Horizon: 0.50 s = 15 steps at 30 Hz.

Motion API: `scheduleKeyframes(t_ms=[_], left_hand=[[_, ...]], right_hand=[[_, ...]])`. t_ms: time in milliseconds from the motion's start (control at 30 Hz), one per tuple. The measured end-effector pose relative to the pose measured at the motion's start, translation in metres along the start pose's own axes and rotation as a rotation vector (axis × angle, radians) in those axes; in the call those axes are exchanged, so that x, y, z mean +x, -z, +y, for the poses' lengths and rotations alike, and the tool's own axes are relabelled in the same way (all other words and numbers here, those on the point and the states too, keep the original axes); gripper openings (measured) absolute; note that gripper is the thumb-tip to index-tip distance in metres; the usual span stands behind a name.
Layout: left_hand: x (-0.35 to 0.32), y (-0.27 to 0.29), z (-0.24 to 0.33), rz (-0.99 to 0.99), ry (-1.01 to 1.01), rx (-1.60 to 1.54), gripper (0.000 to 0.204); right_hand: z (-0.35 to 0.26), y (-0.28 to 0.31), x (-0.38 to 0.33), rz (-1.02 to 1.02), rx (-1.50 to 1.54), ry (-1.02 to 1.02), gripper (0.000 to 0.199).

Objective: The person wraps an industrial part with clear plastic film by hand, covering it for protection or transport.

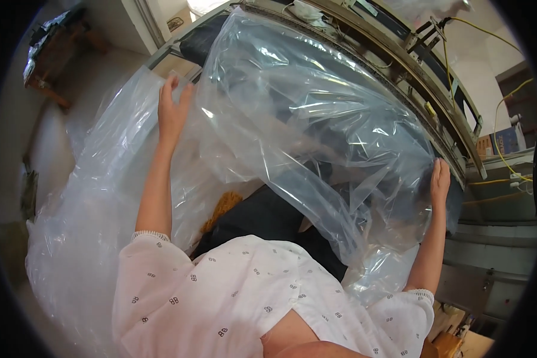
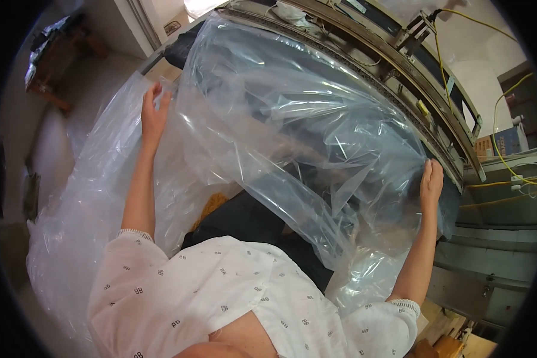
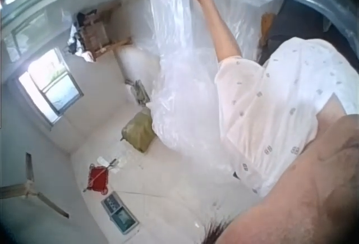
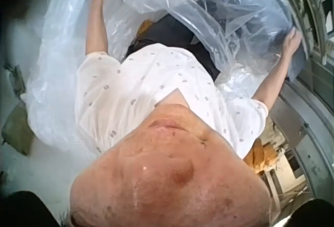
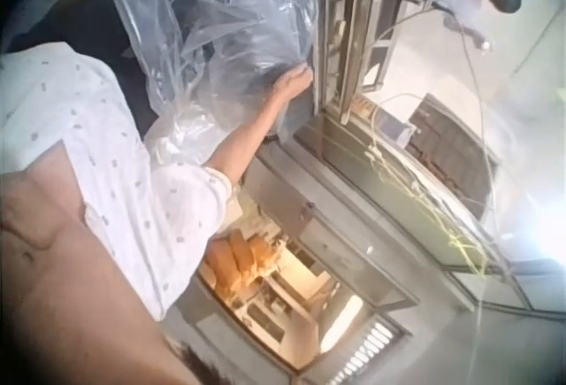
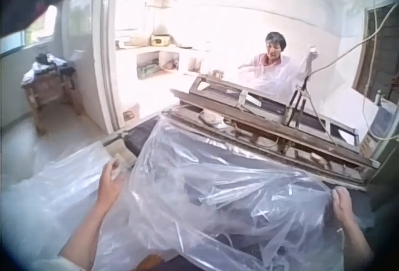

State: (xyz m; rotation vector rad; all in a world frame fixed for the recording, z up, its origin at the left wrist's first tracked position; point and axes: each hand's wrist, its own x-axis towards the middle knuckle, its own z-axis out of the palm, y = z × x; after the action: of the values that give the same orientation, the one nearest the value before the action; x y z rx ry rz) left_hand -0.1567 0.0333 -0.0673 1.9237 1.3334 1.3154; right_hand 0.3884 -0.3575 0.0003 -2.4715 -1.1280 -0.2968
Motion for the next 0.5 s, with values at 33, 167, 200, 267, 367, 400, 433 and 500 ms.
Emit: scheduleKeyframes(t_ms=[33, 167, 200, 267, 367, 400, 433, 500], left_hand=[[0.018, -0.005, 0.017, 0.004, -0.009, -0.158, 0.057], [0.098, -0.033, 0.048, -0.225, -0.044, -0.183, 0.05], [0.113, -0.039, 0.056, -0.228, -0.044, -0.19, 0.05], [0.136, -0.045, 0.068, -0.536, 0.194, -0.145, 0.044], [0.162, -0.054, 0.033, -0.672, 0.321, -0.453, 0.031], [0.165, -0.058, 0.03, -0.678, 0.322, -0.452, 0.031], [0.166, -0.061, 0.027, -0.643, 0.35, -0.55, 0.025], [0.165, -0.064, 0.029, -0.608, 0.378, -0.649, 0.02]], right_hand=[[-0.013, 0.004, 0.01, 0.006, -0.013, 0.002, 0.036], [-0.085, -0.003, 0.039, 0.062, 0.15, 0.14, 0.023], [-0.091, -0.012, 0.044, 0.05, 0.173, 0.176, 0.024], [-0.107, -0.027, 0.055, 0.105, 0.083, 0.343, 0.027], [-0.114, -0.05, 0.069, 0.102, 0.084, 0.361, 0.026], [-0.113, -0.055, 0.07, 0.07, 0.103, 0.309, 0.024], [-0.105, -0.058, 0.072, 0.068, 0.103, 0.306, 0.024], [-0.084, -0.058, 0.078, -0.167, 0.256, 0.098, 0.019]])
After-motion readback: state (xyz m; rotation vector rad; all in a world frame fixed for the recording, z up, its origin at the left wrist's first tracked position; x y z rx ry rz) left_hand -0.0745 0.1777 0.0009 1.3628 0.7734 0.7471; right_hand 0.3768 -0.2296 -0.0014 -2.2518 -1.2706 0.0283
